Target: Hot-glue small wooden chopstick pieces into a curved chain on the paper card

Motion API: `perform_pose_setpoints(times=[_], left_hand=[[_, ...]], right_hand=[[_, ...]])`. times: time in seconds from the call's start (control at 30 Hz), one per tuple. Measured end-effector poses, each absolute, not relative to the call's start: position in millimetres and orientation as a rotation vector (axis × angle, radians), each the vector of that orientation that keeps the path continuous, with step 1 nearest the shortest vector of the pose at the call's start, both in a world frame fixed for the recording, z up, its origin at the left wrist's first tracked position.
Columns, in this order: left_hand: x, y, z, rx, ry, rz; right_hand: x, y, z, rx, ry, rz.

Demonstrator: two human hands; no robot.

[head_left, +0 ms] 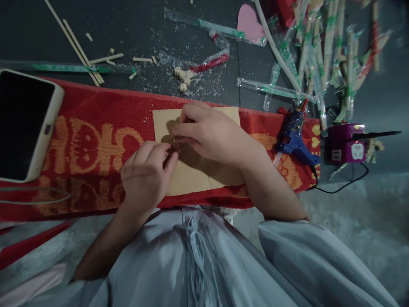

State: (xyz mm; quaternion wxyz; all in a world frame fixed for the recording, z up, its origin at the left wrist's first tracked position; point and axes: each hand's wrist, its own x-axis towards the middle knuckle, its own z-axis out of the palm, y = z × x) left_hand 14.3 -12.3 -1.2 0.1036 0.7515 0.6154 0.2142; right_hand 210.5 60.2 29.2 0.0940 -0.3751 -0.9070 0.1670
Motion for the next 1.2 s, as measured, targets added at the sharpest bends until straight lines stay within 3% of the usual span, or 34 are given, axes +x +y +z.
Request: perform_pose_setpoints(times=[1.2], left_hand=[[16.3,-11.0,-1.5,2.126,1.840,0.719]], right_hand=[[225.5,47.9,34.3,-1.069,-2.673,0.500]])
